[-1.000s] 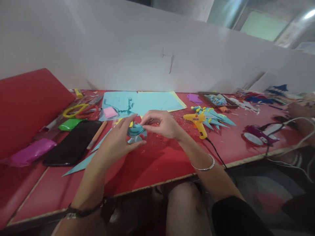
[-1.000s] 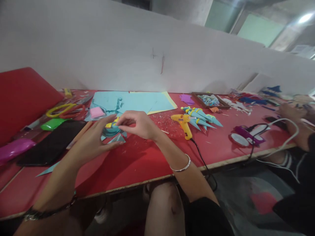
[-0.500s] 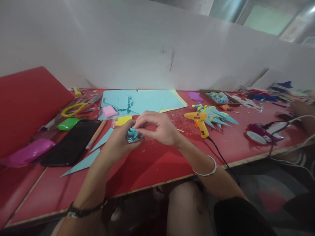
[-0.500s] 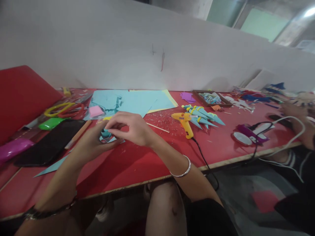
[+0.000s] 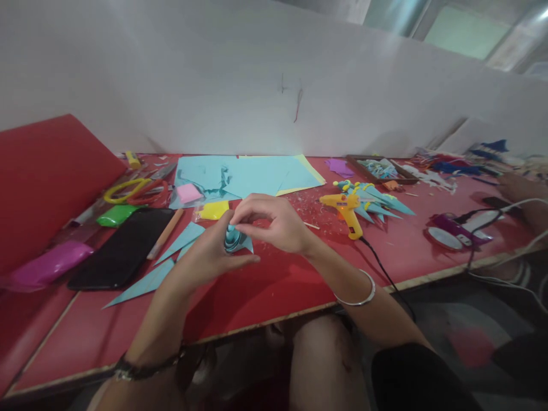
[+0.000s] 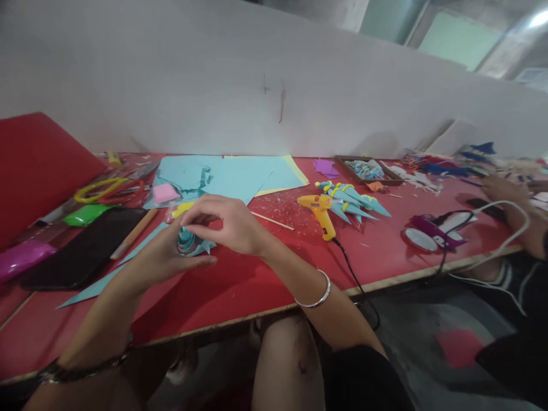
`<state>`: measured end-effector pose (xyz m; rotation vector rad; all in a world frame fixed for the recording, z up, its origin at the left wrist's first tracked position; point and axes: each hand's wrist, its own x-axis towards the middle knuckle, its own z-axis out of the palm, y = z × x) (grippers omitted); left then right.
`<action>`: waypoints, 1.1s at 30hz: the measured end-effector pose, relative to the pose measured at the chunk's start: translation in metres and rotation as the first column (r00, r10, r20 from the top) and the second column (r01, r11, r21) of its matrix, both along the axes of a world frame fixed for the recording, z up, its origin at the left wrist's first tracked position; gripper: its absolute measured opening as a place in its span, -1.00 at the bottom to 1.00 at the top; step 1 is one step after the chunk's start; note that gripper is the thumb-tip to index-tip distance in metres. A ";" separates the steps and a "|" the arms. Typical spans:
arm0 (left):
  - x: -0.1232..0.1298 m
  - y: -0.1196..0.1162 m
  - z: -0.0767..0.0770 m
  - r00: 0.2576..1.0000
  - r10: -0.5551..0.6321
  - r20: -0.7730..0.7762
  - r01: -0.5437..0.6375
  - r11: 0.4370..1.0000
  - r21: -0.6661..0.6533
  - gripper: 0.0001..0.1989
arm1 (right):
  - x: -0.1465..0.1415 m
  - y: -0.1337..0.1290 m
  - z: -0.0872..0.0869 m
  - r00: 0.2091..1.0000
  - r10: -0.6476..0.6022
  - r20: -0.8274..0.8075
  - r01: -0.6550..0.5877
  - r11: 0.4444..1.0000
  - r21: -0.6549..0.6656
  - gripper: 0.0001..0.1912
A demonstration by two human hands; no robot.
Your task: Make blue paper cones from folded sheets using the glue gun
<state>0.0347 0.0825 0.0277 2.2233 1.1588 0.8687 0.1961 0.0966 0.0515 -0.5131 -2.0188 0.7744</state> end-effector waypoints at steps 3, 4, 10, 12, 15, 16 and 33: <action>0.000 0.000 0.001 0.999 0.026 -0.020 -0.026 1.000 0.000 -0.51 | 0.000 0.000 0.000 1.000 0.006 0.003 -0.006 1.000 -0.021 -0.93; 0.000 -0.001 0.002 0.999 0.038 -0.023 -0.037 0.999 0.007 -0.55 | 0.000 0.000 0.000 1.000 0.006 -0.002 -0.006 1.000 -0.028 -0.93; -0.002 -0.003 0.006 0.999 0.031 -0.019 -0.029 0.997 0.067 -0.73 | -0.001 -0.002 0.001 0.999 0.025 -0.038 -0.026 1.000 -0.019 -0.95; -0.003 -0.003 0.006 1.000 0.022 -0.013 -0.021 0.998 0.061 -0.74 | 0.000 -0.002 0.001 1.000 0.014 -0.004 -0.014 1.000 0.009 -0.94; -0.003 -0.002 0.006 0.999 0.046 -0.014 -0.045 0.998 0.043 -0.74 | 0.000 -0.002 -0.002 0.998 -0.049 0.046 0.047 0.998 0.048 -0.88; -0.002 -0.002 0.007 0.997 0.067 -0.024 -0.066 0.997 0.048 -0.76 | 0.000 -0.001 -0.003 0.995 -0.079 0.055 0.076 0.996 0.056 -0.84; -0.001 0.004 0.005 0.986 0.162 0.045 -0.168 0.970 0.178 -0.56 | -0.013 0.002 -0.023 0.943 -0.229 0.242 0.145 0.936 0.322 -0.65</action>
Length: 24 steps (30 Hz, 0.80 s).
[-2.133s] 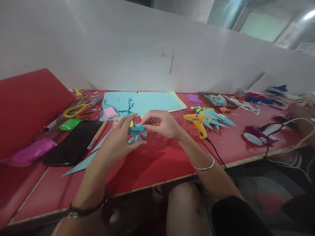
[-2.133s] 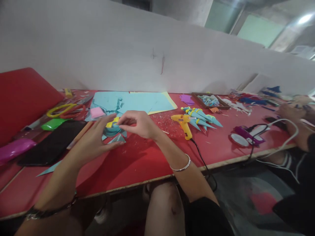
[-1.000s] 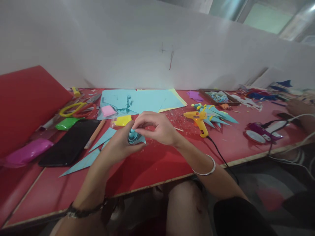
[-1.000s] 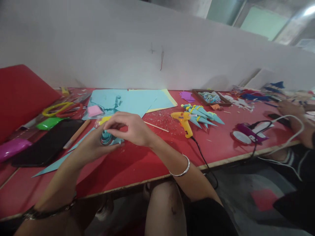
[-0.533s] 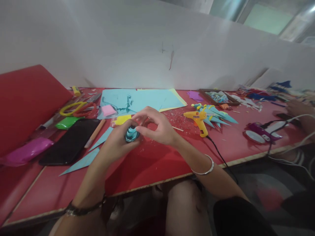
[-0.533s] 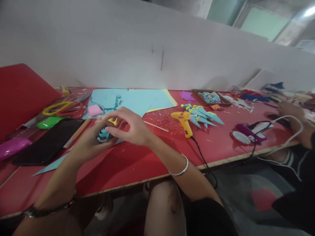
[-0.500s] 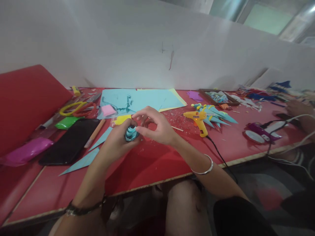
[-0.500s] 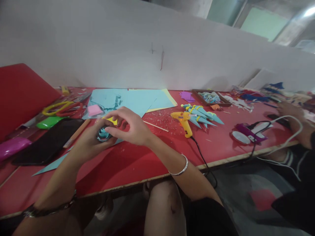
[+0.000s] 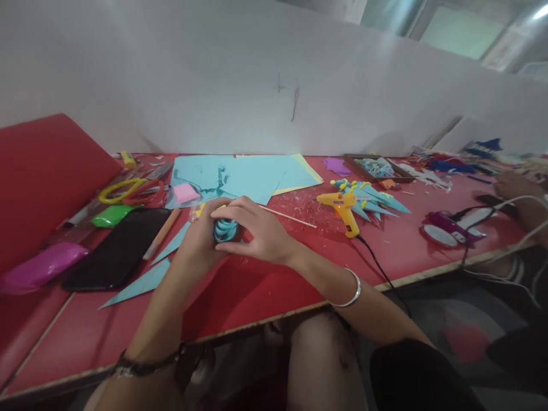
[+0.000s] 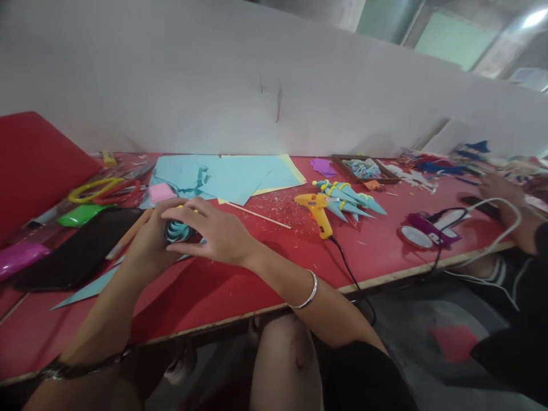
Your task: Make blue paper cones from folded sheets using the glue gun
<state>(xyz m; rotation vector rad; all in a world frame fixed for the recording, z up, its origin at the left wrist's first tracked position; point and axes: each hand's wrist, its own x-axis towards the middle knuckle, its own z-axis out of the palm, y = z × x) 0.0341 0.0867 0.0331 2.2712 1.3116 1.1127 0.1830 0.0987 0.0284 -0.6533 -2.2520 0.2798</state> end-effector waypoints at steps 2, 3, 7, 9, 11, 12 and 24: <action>0.000 -0.001 0.001 1.000 -0.014 0.013 0.015 1.000 -0.027 -0.54 | 0.000 -0.001 0.001 1.000 -0.007 -0.017 0.007 1.000 -0.003 -0.69; 0.000 -0.001 0.000 0.999 -0.030 0.015 0.031 0.999 -0.044 -0.52 | 0.000 -0.001 0.001 1.000 -0.005 -0.023 0.005 1.000 0.000 -0.72; 0.000 0.000 -0.002 0.995 -0.097 0.028 0.099 0.990 -0.098 -0.48 | 0.002 0.001 0.001 0.999 0.053 -0.002 -0.053 0.998 0.015 -0.79; 0.000 0.000 -0.003 0.993 -0.112 0.040 0.115 0.987 -0.111 -0.49 | 0.004 0.001 0.003 0.997 0.078 0.001 -0.078 0.997 0.013 -0.82; 0.000 0.000 -0.003 0.991 -0.122 0.049 0.126 0.987 -0.104 -0.49 | 0.005 0.002 0.005 0.996 0.091 -0.008 -0.091 0.996 0.006 -0.84; 0.000 -0.001 -0.003 0.991 -0.123 0.048 0.127 0.987 -0.096 -0.49 | 0.006 0.001 0.007 0.995 0.097 -0.009 -0.097 0.995 0.002 -0.85; -0.002 0.002 -0.009 0.974 -0.192 0.124 0.198 0.979 -0.039 -0.45 | 0.007 0.004 0.011 0.991 0.129 -0.017 -0.129 0.992 0.014 -0.77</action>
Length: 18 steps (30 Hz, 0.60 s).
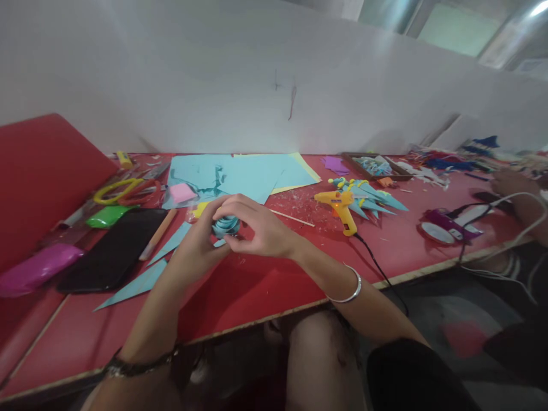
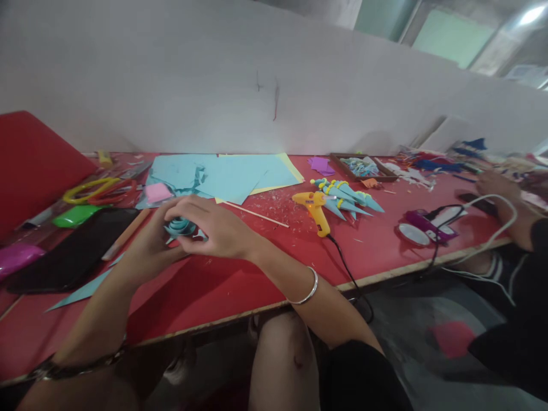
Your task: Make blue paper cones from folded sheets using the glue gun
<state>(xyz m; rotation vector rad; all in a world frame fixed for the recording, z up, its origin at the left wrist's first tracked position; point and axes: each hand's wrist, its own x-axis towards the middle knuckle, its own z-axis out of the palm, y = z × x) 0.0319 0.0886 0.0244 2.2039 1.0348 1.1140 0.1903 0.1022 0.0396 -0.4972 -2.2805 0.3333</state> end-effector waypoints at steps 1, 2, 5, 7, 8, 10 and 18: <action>0.000 0.000 -0.001 1.000 0.007 0.006 -0.007 1.000 -0.008 -0.44 | 0.001 0.001 0.000 1.000 -0.003 -0.002 0.003 1.000 0.005 -0.76; -0.001 0.000 -0.001 1.000 0.011 0.014 -0.010 1.000 -0.021 -0.44 | 0.001 0.001 0.001 1.000 -0.004 -0.003 0.004 1.000 0.009 -0.74; -0.001 0.000 -0.003 0.999 0.000 0.035 0.002 0.998 -0.062 -0.44 | 0.003 0.002 0.001 1.000 0.002 0.003 -0.002 1.000 0.002 -0.68; -0.001 0.000 -0.004 1.000 -0.001 0.027 0.003 0.997 -0.079 -0.48 | 0.004 0.002 0.000 1.000 0.001 0.005 -0.001 1.000 -0.017 -0.65; -0.001 0.001 -0.004 1.000 0.008 0.017 -0.007 0.997 -0.078 -0.51 | 0.004 0.002 0.000 1.000 0.000 0.006 0.000 1.000 -0.025 -0.64; 0.000 0.002 -0.004 0.999 0.033 -0.011 -0.034 0.997 -0.068 -0.56 | 0.004 0.002 -0.001 1.000 0.000 0.014 0.001 1.000 -0.030 -0.63; -0.002 0.005 -0.005 0.993 0.068 -0.092 -0.073 0.996 -0.048 -0.81 | 0.002 0.003 -0.004 0.999 0.012 0.035 -0.012 1.000 0.010 -0.70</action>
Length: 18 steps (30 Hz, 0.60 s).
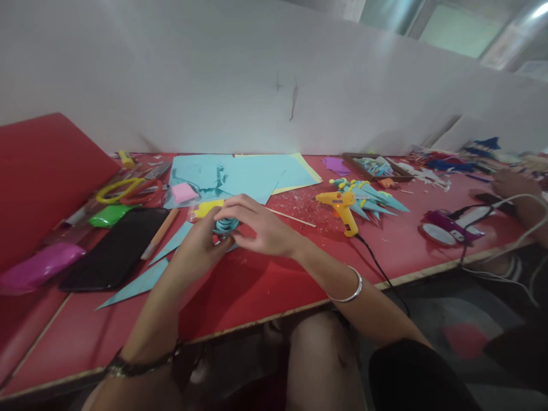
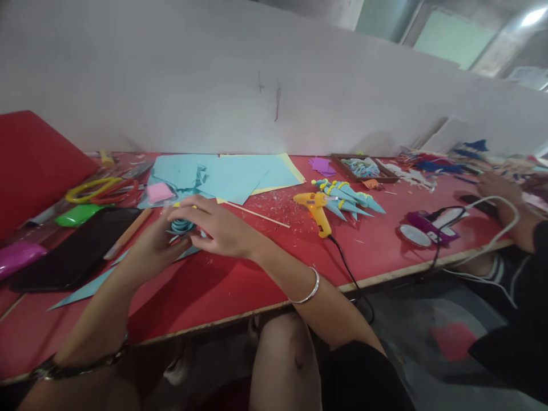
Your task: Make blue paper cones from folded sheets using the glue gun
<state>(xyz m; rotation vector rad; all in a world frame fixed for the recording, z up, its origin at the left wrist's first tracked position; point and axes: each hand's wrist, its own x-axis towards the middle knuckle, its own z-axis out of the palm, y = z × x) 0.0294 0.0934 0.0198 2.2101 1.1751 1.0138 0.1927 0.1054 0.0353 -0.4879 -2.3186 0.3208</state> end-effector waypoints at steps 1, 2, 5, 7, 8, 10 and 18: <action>0.000 0.000 0.000 1.000 0.000 0.001 0.000 1.000 -0.003 -0.82 | 0.000 -0.001 0.000 1.000 -0.009 -0.002 0.009 1.000 -0.005 -0.71; 0.000 -0.001 0.000 1.000 -0.003 0.008 0.003 1.000 -0.005 -0.83 | -0.001 -0.001 0.000 1.000 -0.015 -0.004 0.015 1.000 -0.011 -0.72; 0.001 -0.004 0.003 0.999 -0.032 0.031 0.033 0.999 -0.041 -0.80 | -0.001 -0.003 0.000 1.000 -0.020 0.001 0.020 0.999 -0.025 -0.72; 0.001 -0.006 0.005 0.998 -0.051 0.037 0.055 0.994 -0.099 -0.75 | 0.000 -0.003 0.000 1.000 -0.025 0.001 0.025 0.999 -0.031 -0.71; 0.001 -0.008 0.007 0.998 -0.056 0.035 0.060 0.990 -0.129 -0.72 | 0.000 -0.002 0.000 1.000 -0.026 -0.003 0.026 0.999 -0.033 -0.71; -0.001 -0.010 0.009 0.997 -0.059 0.039 0.066 0.980 -0.188 -0.69 | 0.001 -0.002 0.000 1.000 -0.017 -0.008 0.017 0.999 -0.036 -0.71; -0.004 -0.012 0.012 0.992 -0.056 0.111 0.090 0.942 -0.323 -0.76 | 0.000 -0.002 0.003 0.998 0.016 0.068 -0.014 1.000 -0.026 -0.67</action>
